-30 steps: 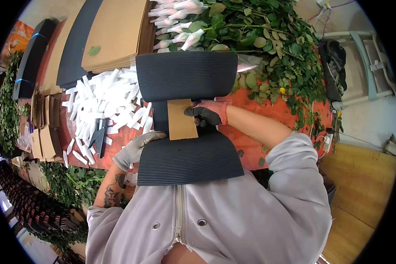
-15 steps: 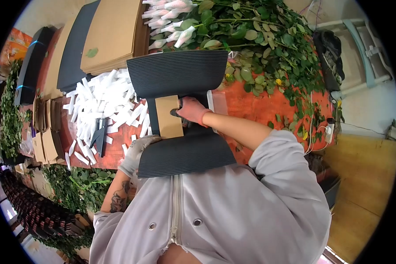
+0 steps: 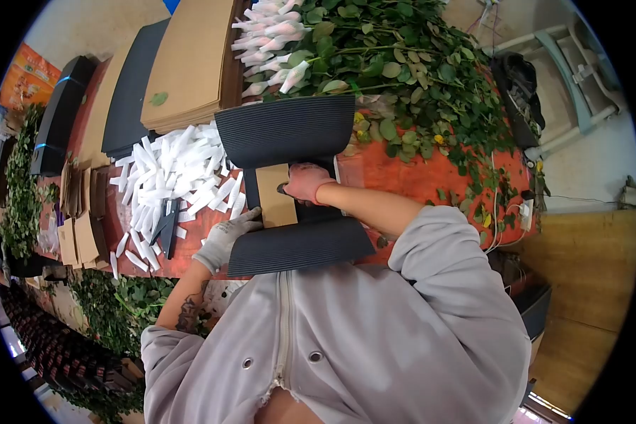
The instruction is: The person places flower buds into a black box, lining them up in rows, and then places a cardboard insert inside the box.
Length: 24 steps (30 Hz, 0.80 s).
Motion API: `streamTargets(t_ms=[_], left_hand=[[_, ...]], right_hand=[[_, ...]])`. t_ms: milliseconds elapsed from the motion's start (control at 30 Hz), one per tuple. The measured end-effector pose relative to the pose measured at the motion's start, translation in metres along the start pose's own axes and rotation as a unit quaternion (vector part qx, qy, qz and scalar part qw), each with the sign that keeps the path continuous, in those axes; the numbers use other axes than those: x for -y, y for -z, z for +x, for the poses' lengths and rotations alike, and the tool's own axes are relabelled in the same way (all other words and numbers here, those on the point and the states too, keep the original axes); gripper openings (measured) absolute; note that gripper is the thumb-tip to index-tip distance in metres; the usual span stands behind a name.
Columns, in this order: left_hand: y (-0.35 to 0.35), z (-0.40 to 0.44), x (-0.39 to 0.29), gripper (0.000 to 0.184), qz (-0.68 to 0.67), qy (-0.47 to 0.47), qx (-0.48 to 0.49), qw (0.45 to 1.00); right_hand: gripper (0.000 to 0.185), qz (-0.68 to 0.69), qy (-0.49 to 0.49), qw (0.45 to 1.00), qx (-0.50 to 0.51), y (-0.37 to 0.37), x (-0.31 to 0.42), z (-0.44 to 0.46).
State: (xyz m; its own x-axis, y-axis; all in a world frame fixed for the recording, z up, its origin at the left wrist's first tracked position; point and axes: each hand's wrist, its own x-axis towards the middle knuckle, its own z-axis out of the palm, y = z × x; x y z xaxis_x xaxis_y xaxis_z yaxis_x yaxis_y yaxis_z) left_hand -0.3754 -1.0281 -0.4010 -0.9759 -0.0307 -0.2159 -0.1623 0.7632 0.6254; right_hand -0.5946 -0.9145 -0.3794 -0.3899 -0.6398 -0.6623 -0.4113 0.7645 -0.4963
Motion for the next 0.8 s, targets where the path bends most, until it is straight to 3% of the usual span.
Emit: streamTargets(t_ms=[100, 167, 200, 233, 300, 333, 400, 467, 500, 533, 567, 633, 667, 700, 767, 800], left_hand=[[0.011, 0.004, 0.014, 0.035, -0.051, -0.059, -0.016, 0.997], [0.027, 0.013, 0.008, 0.034, -0.135, 0.03, -0.035, 0.99], [0.032, 0.024, 0.001, 0.037, -0.07, -0.039, -0.062, 0.995], [0.033, 0.031, -0.005, 0.037, -0.068, -0.048, -0.059, 0.995], [0.034, 0.046, -0.014, 0.039, 0.036, -0.102, 0.073, 0.991], [0.035, 0.05, -0.016, 0.044, 0.049, -0.062, 0.125, 0.989], [0.044, 0.051, -0.022, 0.044, 0.064, -0.069, 0.151, 0.984], [0.044, 0.058, -0.018, 0.044, 0.078, -0.076, 0.175, 0.978], [0.04, 0.064, -0.011, 0.051, 0.085, -0.091, 0.205, 0.971], [0.039, 0.074, -0.008, 0.059, 0.097, -0.11, 0.233, 0.961], [0.043, 0.082, -0.012, 0.059, 0.106, -0.127, 0.233, 0.958], [0.067, 0.091, -0.028, 0.084, 0.064, -0.024, 0.399, 0.914], [0.082, 0.092, -0.043, 0.097, 0.041, -0.008, 0.447, 0.894], [0.087, 0.094, -0.045, 0.097, 0.041, -0.014, 0.449, 0.892], [0.082, 0.089, -0.046, 0.101, 0.011, -0.04, 0.444, 0.895], [0.082, 0.084, -0.051, 0.091, -0.028, -0.083, 0.381, 0.92]], right_hand=[[0.031, -0.071, 0.017, 0.997, -0.02, 0.005, 0.007, -0.004], [0.034, -0.1, 0.019, 0.994, -0.025, 0.005, 0.008, -0.009], [0.036, -0.135, 0.022, 0.991, -0.002, 0.01, 0.008, -0.012], [0.036, -0.132, 0.016, 0.991, -0.009, 0.012, 0.007, -0.014], [0.037, -0.325, 0.107, 0.938, -0.061, 0.018, 0.006, -0.019], [0.043, -0.327, 0.129, 0.935, -0.042, 0.027, 0.003, -0.025], [0.047, -0.114, 0.247, 0.946, 0.176, 0.06, -0.005, -0.044], [0.046, 0.006, 0.276, 0.924, 0.265, 0.081, -0.002, -0.098], [0.046, 0.012, 0.27, 0.927, 0.26, 0.073, -0.007, -0.113], [0.042, -0.143, 0.271, 0.942, 0.137, 0.061, -0.011, -0.13], [0.038, -0.299, 0.257, 0.919, 0.007, 0.05, -0.013, -0.144], [0.014, -0.457, 0.222, 0.859, -0.058, 0.024, -0.014, -0.145], [0.01, -0.476, 0.228, 0.845, -0.082, 0.016, -0.022, -0.138], [0.006, -0.495, 0.233, 0.831, -0.106, 0.007, -0.031, -0.132], [0.009, -0.412, 0.235, 0.866, -0.158, 0.002, -0.028, -0.14], [0.01, -0.408, 0.203, 0.879, -0.138, 0.0, -0.028, -0.14]])
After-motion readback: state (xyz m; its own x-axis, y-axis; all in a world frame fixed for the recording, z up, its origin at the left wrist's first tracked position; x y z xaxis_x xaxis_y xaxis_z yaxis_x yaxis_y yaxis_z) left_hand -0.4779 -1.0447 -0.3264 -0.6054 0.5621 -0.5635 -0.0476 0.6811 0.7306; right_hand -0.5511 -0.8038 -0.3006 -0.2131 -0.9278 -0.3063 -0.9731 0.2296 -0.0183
